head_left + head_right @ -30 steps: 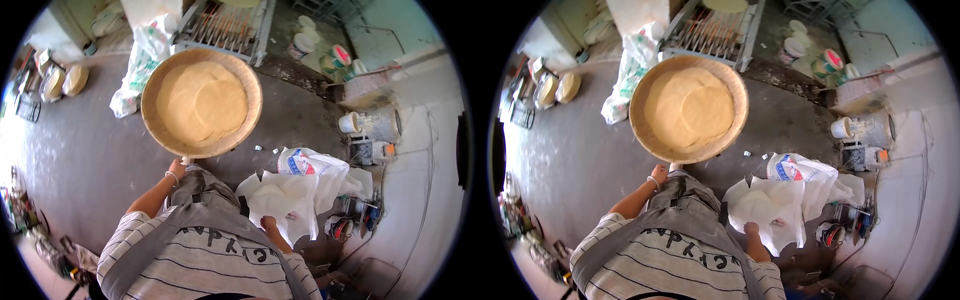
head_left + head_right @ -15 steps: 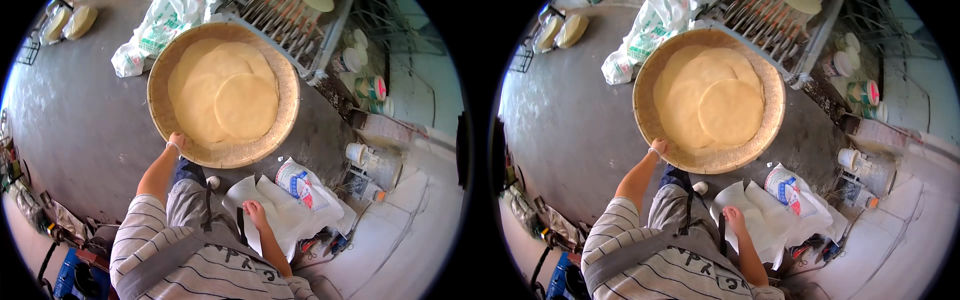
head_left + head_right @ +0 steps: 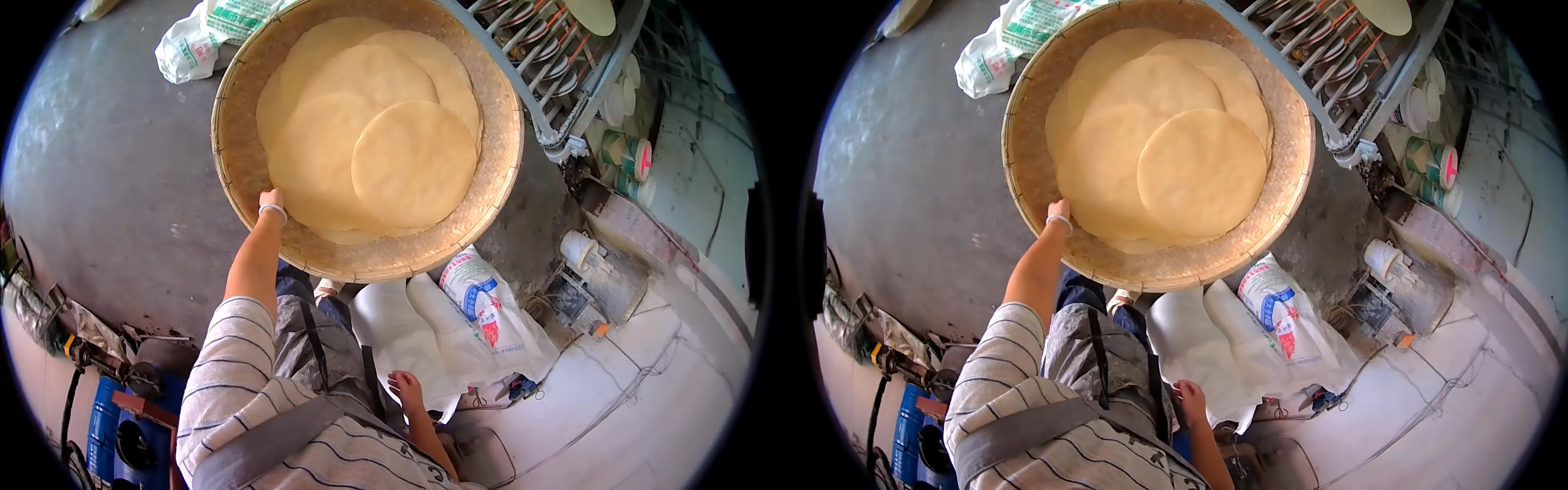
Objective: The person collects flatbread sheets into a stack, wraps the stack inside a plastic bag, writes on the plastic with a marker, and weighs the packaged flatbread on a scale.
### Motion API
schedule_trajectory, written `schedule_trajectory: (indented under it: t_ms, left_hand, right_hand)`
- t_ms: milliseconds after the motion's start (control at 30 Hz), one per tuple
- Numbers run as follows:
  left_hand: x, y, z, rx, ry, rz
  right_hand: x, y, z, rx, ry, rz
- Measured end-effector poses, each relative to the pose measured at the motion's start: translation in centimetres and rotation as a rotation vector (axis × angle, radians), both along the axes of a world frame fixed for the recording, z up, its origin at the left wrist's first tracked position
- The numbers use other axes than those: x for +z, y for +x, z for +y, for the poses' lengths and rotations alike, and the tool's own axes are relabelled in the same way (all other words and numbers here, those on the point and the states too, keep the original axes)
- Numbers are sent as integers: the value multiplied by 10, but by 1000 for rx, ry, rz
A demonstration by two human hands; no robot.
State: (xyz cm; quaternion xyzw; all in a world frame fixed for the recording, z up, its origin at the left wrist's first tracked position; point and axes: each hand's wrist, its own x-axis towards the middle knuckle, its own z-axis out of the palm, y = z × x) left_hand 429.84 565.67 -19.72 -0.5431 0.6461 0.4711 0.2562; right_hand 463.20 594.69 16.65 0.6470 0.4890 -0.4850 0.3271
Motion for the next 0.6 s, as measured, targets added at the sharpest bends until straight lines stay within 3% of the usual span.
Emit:
schedule_trajectory:
  t_ms: [67, 167, 267, 300, 433, 533, 600]
  left_hand:
    - [1, 3, 3, 133, -64, 93]
    - [7, 8, 0, 56, 100, 197]
    - [76, -13, 18, 214, 483, 145]
    - [78, -17, 22, 54, 380, 55]
    - [118, -28, 45, 36, 255, 338]
    - [190, -46, 9, -229, -56, 409]
    - [236, -53, -21, -525, -472, 420]
  right_hand:
    - [0, -6, -1, 3, -38, -4]
    - [-1, -22, -2, 48, -39, 58]
    - [-3, -51, 4, 71, -24, 108]
    - [-2, -61, 5, 80, -5, 130]
    - [1, -97, 11, 99, 3, 289]
    - [-5, -107, 15, 74, -5, 366]
    - [-9, -111, 12, 146, -4, 385]
